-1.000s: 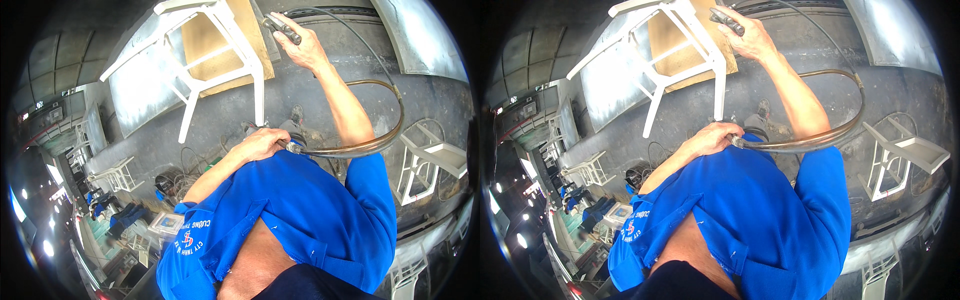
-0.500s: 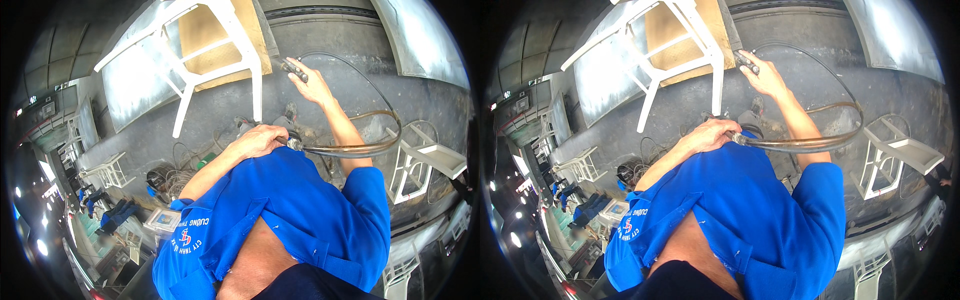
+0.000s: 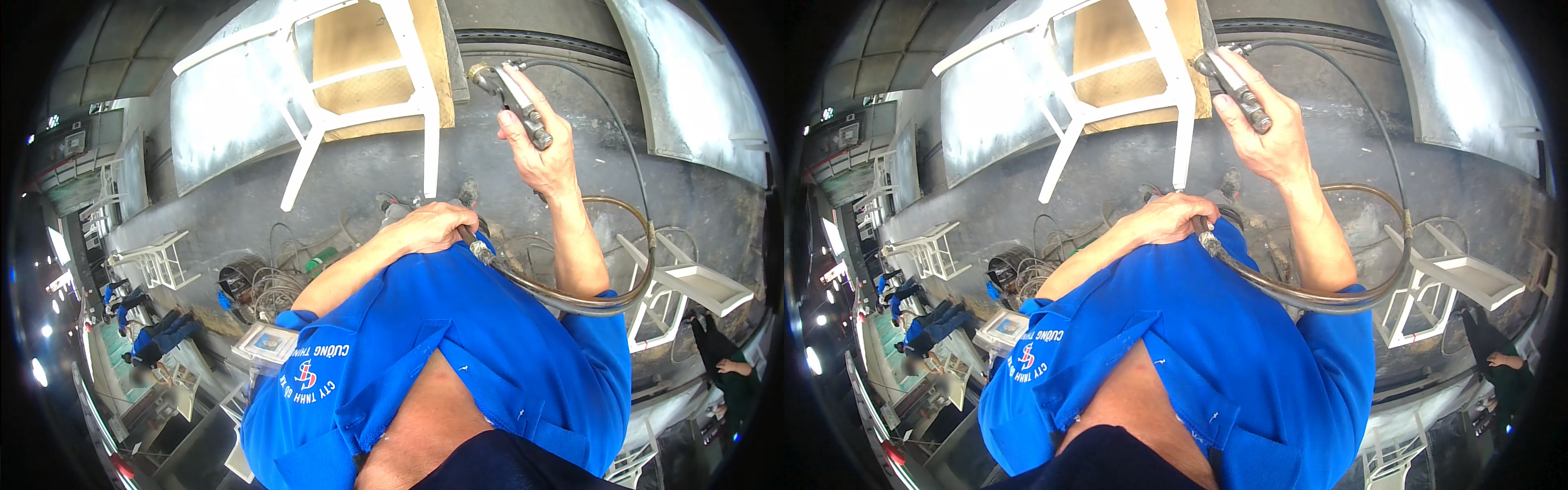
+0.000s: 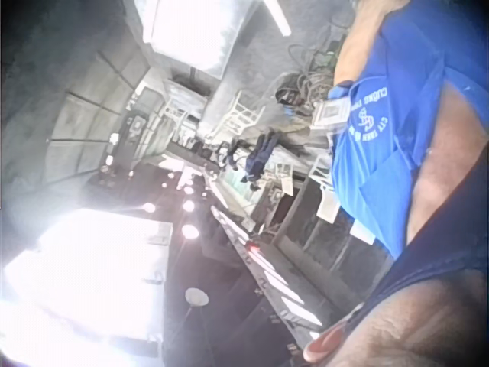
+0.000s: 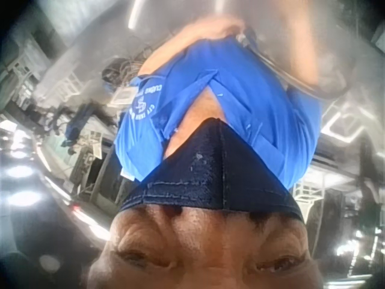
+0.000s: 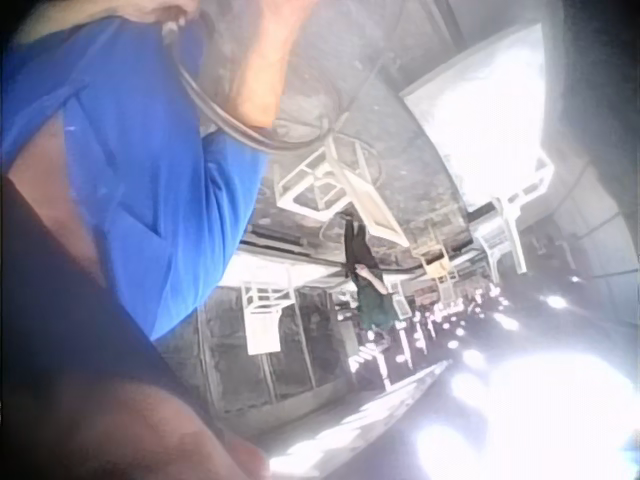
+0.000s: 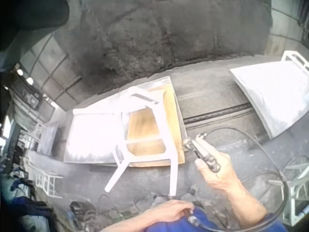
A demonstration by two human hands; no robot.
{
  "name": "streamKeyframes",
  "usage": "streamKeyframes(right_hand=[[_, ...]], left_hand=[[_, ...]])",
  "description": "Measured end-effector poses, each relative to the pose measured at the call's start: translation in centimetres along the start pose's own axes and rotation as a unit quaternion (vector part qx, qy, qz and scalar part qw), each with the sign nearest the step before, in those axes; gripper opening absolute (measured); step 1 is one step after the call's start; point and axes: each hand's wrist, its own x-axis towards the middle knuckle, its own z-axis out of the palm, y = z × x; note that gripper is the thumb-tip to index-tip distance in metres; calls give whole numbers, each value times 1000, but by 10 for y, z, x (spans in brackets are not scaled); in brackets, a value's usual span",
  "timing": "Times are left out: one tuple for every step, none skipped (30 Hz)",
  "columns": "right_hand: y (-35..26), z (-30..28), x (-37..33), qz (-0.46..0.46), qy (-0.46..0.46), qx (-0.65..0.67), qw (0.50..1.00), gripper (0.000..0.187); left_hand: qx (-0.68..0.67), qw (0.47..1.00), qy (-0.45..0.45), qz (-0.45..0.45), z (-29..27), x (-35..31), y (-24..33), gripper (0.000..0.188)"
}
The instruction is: The person uses a spray gun to apply white paint to a white plastic chair, rotating and repositioning the chair to cover multiple sides. The person then places the chair aside and picks up a cardboard sheet.
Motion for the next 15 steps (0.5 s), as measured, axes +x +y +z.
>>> streamKeyframes(right_hand=[[-3,1,-1,-17,-11,-28,999,51],[-6,3,-5,-25,-24,-58,998,51],[-8,4,-10,-33,-38,-88,995,51],[-8,7,-16,-59,-41,-107,992,51],[-9,9,-24,-36,-51,-107,992,51],[-11,10,-35,-12,-62,-107,992,51],[-13,11,-46,11,-74,-108,991,51],[-16,10,-57,82,-92,-104,987,52],[-19,6,-69,117,-96,-106,983,52],[-22,7,-78,154,-100,-109,977,52],[-25,9,-87,193,-103,-111,969,52],[-27,13,-95,189,-104,-148,965,52],[-31,17,-100,214,-94,-142,962,51],[-34,22,-103,245,-85,-136,956,51],[-35,30,-102,278,-70,-144,947,51]], left_hand=[[4,1000,2,8,0,0,-1,22],[3,1000,6,19,1,-1,-2,20],[0,1000,9,28,1,-3,-4,19],[1,1000,10,29,0,-4,-5,18],[0,1000,11,28,0,-6,-7,17],[-3,1000,8,21,0,-8,-8,16],[-11,999,10,32,-1,-10,-9,16],[-19,999,9,36,-3,-12,-11,16],[-28,999,5,36,-1,-13,-9,16],[-23,999,2,41,-3,-16,-10,16],[-20,999,-4,42,-4,-19,-9,17],[-18,999,-12,39,-5,-22,-10,17],[-18,999,-12,46,-7,-25,-10,18],[-20,999,-15,48,-8,-28,-10,18],[-20,998,-21,48,-11,-32,-12,19]])
